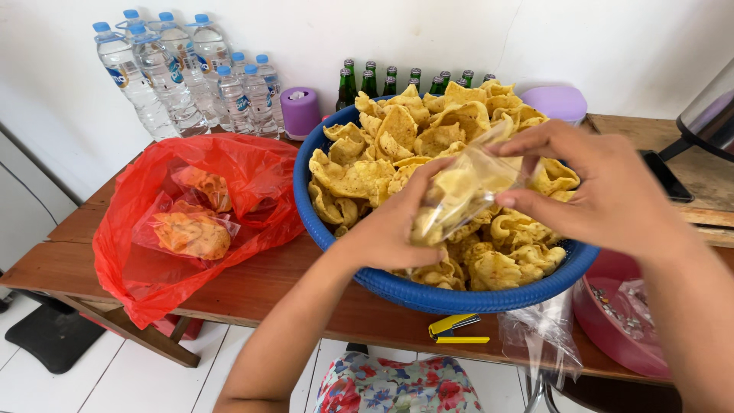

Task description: The person sits at a wooden table and packs fried snacks from a blue basket into small clear plastic bags. They use a yellow handheld stapler to seal the bags and place the finished packages into a red plastic bag. The process is repeated multiple times.

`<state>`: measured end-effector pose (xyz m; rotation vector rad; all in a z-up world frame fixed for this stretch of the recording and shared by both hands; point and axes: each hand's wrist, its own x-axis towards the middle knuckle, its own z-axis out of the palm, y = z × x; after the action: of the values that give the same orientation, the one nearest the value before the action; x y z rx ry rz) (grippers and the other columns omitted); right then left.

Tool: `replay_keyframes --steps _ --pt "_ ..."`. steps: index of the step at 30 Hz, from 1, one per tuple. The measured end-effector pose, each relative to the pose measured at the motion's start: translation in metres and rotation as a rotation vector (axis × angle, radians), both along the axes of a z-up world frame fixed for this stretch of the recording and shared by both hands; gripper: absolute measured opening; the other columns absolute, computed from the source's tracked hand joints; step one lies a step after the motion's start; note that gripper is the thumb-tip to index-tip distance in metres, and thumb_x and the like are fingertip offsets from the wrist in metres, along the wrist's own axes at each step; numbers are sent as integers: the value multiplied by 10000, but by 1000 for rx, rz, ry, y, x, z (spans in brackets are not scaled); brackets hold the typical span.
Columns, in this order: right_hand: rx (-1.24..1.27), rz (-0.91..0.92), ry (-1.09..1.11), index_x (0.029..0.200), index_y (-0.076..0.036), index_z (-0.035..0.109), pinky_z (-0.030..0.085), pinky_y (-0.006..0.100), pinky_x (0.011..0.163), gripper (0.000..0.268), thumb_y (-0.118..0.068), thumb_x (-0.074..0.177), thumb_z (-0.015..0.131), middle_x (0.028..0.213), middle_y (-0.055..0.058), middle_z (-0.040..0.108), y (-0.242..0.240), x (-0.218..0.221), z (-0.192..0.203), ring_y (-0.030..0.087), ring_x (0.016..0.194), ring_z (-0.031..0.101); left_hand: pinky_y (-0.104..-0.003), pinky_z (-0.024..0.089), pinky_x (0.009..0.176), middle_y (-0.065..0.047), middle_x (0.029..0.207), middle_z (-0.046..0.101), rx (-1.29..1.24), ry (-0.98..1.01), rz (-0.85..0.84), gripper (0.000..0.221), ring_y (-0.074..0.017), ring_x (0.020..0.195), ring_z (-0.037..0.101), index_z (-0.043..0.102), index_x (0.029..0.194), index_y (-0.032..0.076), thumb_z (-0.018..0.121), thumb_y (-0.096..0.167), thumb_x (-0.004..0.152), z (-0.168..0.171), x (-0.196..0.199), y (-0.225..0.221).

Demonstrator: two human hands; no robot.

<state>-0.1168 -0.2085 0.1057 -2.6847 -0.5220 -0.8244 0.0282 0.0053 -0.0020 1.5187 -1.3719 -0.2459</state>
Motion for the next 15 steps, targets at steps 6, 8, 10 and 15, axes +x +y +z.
replay_keyframes --steps 6,8,10,15 --pt "4 227 5 1074 -119 693 553 339 903 283 -204 824 795 1013 49 762 -19 2 12 160 943 734 -371 268 1290 -156 1632 414 -82 297 -491 1090 -252 1523 382 222 1669 1 693 71 689 -12 30 4" --pt "27 16 99 1012 -102 722 546 329 755 194 -197 867 809 927 25 747 -18 4 8 156 852 710 -405 354 1257 -167 1597 426 -73 395 -488 1006 -258 1461 449 269 1643 -20 680 95 732 -8 34 0" --pt "39 -46 127 988 -82 715 551 314 667 145 -174 897 780 869 19 748 -14 3 6 147 790 720 -411 431 1198 -169 1553 458 -18 395 -412 965 -254 1376 524 280 1625 -9 705 171 779 -4 31 -1" --pt "104 -92 200 1000 -25 625 531 312 559 159 -151 934 697 758 64 757 2 15 -1 156 660 711 -384 504 1080 -183 1383 590 14 145 -208 1055 -234 1225 635 269 1593 23 843 379 783 6 9 -10"
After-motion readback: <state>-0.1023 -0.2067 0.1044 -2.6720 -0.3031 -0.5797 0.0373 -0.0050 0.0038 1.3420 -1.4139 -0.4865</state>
